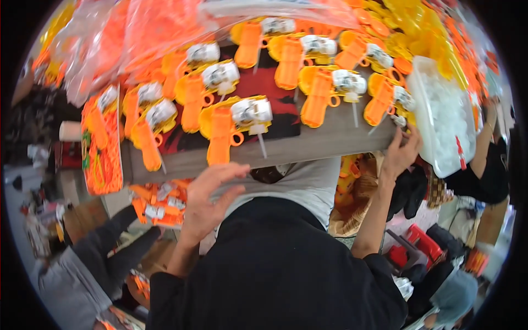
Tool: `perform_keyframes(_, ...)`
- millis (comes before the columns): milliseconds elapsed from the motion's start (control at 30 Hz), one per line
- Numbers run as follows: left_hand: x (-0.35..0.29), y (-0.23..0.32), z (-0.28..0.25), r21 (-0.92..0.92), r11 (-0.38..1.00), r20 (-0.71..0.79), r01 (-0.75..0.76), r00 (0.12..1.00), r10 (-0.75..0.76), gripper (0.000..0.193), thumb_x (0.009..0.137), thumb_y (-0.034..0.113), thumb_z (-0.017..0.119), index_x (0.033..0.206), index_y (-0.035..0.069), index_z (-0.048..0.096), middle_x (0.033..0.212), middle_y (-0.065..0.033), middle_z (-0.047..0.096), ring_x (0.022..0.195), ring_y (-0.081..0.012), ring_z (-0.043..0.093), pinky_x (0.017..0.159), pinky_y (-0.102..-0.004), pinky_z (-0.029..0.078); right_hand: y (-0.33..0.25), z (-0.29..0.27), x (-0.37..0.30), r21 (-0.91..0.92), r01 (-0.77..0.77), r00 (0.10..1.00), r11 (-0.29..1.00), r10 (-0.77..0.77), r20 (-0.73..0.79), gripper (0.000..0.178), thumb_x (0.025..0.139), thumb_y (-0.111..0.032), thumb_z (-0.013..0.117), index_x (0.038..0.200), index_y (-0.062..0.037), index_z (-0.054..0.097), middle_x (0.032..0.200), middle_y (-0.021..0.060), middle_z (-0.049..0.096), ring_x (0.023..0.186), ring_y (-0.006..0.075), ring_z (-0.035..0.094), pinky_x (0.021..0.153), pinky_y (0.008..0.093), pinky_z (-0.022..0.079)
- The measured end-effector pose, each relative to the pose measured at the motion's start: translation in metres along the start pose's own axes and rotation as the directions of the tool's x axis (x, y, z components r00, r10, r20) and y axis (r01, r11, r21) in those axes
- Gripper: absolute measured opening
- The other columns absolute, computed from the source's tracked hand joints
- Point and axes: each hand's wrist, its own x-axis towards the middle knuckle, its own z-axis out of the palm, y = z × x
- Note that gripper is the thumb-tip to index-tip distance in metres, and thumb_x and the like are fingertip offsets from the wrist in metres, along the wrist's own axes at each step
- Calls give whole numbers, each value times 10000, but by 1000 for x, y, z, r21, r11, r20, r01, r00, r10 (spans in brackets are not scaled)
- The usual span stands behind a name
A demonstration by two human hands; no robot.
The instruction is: Assembling and packaging plastic toy guns at a factory workstation.
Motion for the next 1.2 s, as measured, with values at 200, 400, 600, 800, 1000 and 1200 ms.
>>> perform_keyframes(200, 16, -16, -16, 414, 904, -307, -106, 919, 248, 344, 795, -41, 736, 1130, 28, 702, 1081, -116, 683, 996, -270, 636, 848, -358, 512, -17, -16, -18, 110, -71, 996, 991, 76, -39, 153, 953, -94, 663, 1064, 10, 655, 1175, 112, 579, 889, 196, 604, 740, 312, 511)
perform_keyframes(400, 44, -36, 1, 617, 769, -229, -168, 897, 379, 467, 749, 58, 784, 1203, 70, 679, 1271, -101, 606, 1220, -307, 526, 1037, -442, 405, -65, -19, -33, 394, -94, 995, 914, 77, 59, 139, 960, -79, 627, 896, 44, 639, 1170, 126, 582, 903, 198, 584, 755, 298, 491)
perform_keyframes(600, 62, -49, 19, 615, 768, -158, -180, 926, 344, 638, 760, 128, 800, 1360, 83, 588, 1460, -123, 484, 1373, -341, 406, 1138, -474, 310, -142, 2, -28, 405, 281, 919, 870, -365, 147, 87, 839, -39, 712, 898, 6, 666, 1178, 130, 594, 997, 283, 569, 915, 387, 445)
perform_keyframes(800, 66, -46, 22, 612, 758, -140, -225, 913, 384, 570, 772, 123, 791, 1313, 74, 620, 1405, -126, 528, 1348, -329, 450, 1133, -519, 322, -188, 11, -31, 470, 276, 898, 838, -400, 185, 81, 833, -46, 731, 904, -30, 695, 1112, 110, 626, 1055, 291, 562, 964, 392, 409)
perform_keyframes(1000, 68, -7, 35, 345, 759, -253, -552, 724, 642, 238, 823, 116, 728, 1047, 38, 741, 969, -105, 703, 994, -277, 664, 895, -461, 545, -227, 11, -45, 606, -770, 558, 200, -249, 791, 189, 964, -244, 655, 878, -76, 659, 1100, 86, 643, 1036, 207, 564, 895, 402, 452)
perform_keyframes(1200, 96, -2, 61, 357, 571, 181, -739, 655, 734, 533, 979, 490, 477, 1223, 61, 679, 1313, -139, 617, 1254, -302, 557, 1122, -536, 334, -249, 41, -101, 278, -873, 476, -401, -573, 667, 566, 1060, -513, 345, 1402, -75, 451, 1427, 134, 488, 1263, 259, 506, 1068, 407, 403)
